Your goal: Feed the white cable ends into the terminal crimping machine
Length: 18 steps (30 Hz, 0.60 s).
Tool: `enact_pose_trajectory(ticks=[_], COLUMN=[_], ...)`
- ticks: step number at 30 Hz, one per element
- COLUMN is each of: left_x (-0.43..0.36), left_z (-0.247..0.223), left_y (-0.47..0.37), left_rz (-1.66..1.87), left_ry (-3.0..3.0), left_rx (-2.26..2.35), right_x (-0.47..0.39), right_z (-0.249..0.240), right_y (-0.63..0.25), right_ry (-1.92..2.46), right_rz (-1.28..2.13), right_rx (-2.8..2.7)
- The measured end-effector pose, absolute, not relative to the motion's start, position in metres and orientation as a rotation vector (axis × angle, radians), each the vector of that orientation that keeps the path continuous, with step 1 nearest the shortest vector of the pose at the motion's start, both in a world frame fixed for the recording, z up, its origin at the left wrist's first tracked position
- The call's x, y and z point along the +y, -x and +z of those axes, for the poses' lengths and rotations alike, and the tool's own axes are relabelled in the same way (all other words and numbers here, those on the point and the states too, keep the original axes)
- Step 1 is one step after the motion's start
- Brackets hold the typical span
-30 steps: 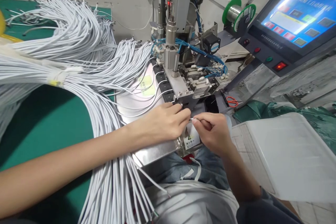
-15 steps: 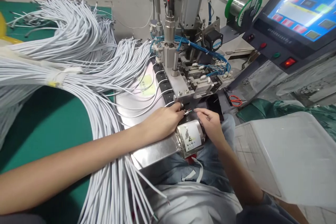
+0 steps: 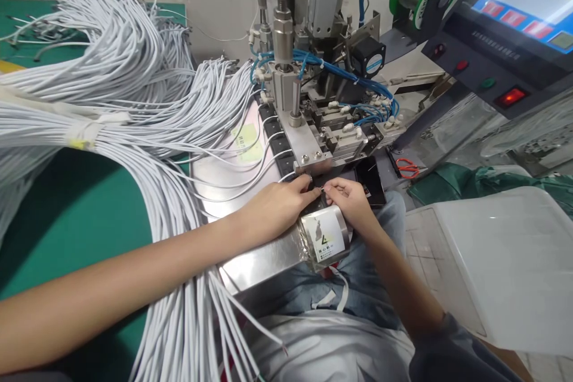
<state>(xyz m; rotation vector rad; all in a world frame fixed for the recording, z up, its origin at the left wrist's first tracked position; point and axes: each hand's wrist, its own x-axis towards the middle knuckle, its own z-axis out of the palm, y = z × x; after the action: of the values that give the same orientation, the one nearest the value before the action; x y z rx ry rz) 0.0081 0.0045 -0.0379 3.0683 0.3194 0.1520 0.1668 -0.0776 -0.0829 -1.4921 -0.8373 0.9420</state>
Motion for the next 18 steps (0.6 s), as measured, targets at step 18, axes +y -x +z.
enact_pose_trajectory(ticks=[18], left_x=[0.000], left_z=[-0.024], left_y=[-0.006], left_rz=[-0.042], left_ry=[-3.222], left_rx=[0.304], right_x=[-0.070], right_z=[-0.086], right_y=[-0.167], right_ry=[1.472], right_rz=[1.115], right_rx=[-0.862])
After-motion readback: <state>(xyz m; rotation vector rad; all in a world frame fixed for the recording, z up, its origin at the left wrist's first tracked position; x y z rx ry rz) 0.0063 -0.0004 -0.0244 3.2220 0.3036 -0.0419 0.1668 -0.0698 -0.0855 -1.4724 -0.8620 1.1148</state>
